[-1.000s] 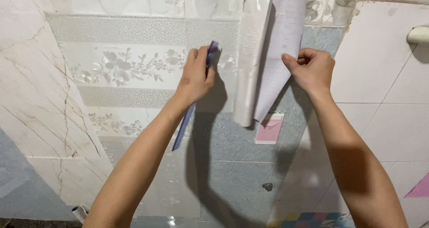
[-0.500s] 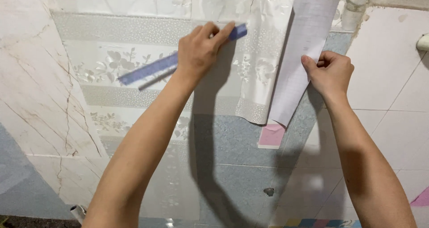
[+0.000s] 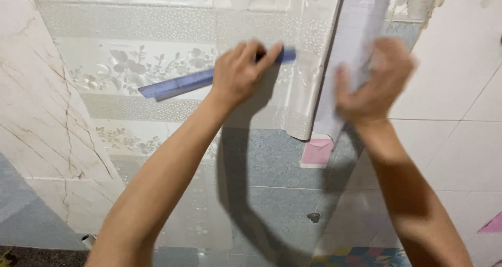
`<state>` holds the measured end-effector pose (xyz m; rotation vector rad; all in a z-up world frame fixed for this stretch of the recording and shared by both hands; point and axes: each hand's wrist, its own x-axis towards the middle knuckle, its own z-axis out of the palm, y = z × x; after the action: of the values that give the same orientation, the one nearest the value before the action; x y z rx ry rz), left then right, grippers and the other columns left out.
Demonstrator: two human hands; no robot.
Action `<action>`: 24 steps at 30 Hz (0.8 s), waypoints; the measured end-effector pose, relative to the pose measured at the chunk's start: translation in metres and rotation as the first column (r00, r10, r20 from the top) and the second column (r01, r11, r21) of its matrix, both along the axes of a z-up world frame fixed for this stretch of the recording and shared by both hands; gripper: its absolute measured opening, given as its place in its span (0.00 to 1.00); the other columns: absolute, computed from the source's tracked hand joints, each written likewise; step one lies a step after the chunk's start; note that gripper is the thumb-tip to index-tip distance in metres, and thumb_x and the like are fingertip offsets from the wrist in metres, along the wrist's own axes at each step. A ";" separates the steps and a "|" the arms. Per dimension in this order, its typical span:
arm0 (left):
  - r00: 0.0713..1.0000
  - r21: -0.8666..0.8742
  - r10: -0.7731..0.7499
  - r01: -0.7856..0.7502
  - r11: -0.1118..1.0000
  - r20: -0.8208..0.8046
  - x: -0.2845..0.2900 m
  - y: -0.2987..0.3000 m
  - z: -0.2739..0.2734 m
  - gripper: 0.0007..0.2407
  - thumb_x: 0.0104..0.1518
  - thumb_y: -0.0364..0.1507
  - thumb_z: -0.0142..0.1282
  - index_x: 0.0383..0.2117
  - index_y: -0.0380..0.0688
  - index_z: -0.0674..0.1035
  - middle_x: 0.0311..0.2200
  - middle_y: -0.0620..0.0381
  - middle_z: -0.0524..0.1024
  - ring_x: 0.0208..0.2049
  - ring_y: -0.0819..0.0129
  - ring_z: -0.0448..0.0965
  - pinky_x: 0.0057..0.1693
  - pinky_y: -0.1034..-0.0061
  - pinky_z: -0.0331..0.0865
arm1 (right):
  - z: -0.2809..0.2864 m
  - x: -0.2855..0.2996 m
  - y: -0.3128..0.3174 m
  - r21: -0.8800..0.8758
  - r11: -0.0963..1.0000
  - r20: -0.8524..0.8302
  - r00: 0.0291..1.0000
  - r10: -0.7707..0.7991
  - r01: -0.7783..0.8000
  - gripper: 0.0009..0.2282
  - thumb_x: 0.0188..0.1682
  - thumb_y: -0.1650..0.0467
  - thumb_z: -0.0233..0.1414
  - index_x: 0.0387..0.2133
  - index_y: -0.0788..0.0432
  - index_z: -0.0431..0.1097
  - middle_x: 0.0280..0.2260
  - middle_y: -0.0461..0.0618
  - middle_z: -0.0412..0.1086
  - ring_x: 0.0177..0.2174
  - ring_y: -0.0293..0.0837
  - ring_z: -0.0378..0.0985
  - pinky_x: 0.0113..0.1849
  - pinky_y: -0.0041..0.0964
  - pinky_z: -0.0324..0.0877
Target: Applying a decorative vinyl wrap to a tiled wall by smoothing it with a ruler and trimming the excess with scissors.
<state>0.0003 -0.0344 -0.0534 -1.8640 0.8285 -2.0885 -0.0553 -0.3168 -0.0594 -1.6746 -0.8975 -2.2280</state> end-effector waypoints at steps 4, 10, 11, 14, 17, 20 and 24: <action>0.995 0.067 -0.084 0.081 0.994 0.047 -0.014 0.000 -0.028 0.13 0.65 0.31 0.47 0.52 0.62 0.81 0.32 0.63 0.70 0.25 0.70 0.72 0.30 0.78 0.71 | -0.004 0.016 0.026 -0.297 0.918 0.275 0.944 -0.183 0.265 0.17 0.57 0.56 0.48 0.41 0.51 0.81 0.48 0.57 0.74 0.52 0.57 0.74 0.54 0.54 0.64; 0.994 -0.011 -0.057 0.059 0.998 0.093 -0.010 0.002 -0.037 0.13 0.64 0.31 0.48 0.52 0.63 0.79 0.35 0.64 0.69 0.26 0.67 0.73 0.31 0.75 0.73 | -0.004 0.018 0.021 -0.367 0.836 0.230 0.910 -0.344 0.408 0.21 0.55 0.54 0.45 0.51 0.49 0.77 0.60 0.52 0.72 0.63 0.50 0.67 0.64 0.61 0.50; 0.998 0.059 -0.069 0.069 0.996 0.004 -0.015 0.005 -0.052 0.13 0.64 0.31 0.47 0.52 0.62 0.80 0.35 0.62 0.70 0.27 0.67 0.74 0.31 0.75 0.73 | -0.006 0.021 0.020 -0.361 0.833 0.224 0.906 -0.358 0.418 0.21 0.54 0.53 0.46 0.51 0.48 0.78 0.60 0.51 0.72 0.64 0.50 0.66 0.64 0.64 0.48; 0.992 0.129 -0.070 0.083 0.988 -0.105 -0.025 0.007 -0.072 0.13 0.64 0.30 0.46 0.52 0.60 0.80 0.35 0.62 0.71 0.28 0.67 0.74 0.31 0.76 0.74 | -0.010 0.024 0.018 -0.359 0.825 0.205 0.899 -0.386 0.436 0.22 0.53 0.52 0.48 0.52 0.46 0.78 0.60 0.50 0.72 0.65 0.50 0.65 0.65 0.68 0.44; 0.997 0.087 -0.043 0.048 0.995 -0.059 -0.021 0.004 -0.050 0.15 0.64 0.29 0.45 0.54 0.61 0.79 0.35 0.63 0.70 0.28 0.68 0.74 0.30 0.76 0.74 | -0.009 0.024 0.019 -0.354 0.823 0.194 0.896 -0.400 0.444 0.22 0.53 0.52 0.48 0.53 0.46 0.78 0.60 0.49 0.72 0.65 0.49 0.65 0.66 0.68 0.42; 0.999 0.056 -0.045 0.047 0.997 -0.027 -0.013 0.003 -0.048 0.16 0.64 0.29 0.44 0.55 0.62 0.78 0.36 0.63 0.70 0.29 0.67 0.75 0.31 0.74 0.74 | -0.009 0.023 0.017 -0.363 0.822 0.184 0.899 -0.398 0.438 0.21 0.53 0.53 0.48 0.54 0.46 0.77 0.61 0.50 0.72 0.66 0.49 0.64 0.65 0.69 0.42; 0.990 0.232 -0.059 0.088 0.969 -0.128 -0.010 0.020 -0.108 0.14 0.64 0.30 0.46 0.52 0.62 0.80 0.36 0.62 0.72 0.30 0.68 0.74 0.30 0.77 0.74 | -0.009 0.025 0.016 -0.383 0.817 0.173 0.902 -0.396 0.432 0.22 0.53 0.53 0.48 0.54 0.47 0.77 0.61 0.52 0.71 0.66 0.51 0.64 0.64 0.71 0.43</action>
<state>-0.0094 -0.0147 -0.1613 -1.8682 1.1382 -1.8357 -0.0308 -0.3011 -0.0684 -2.1560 -1.1921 -2.5366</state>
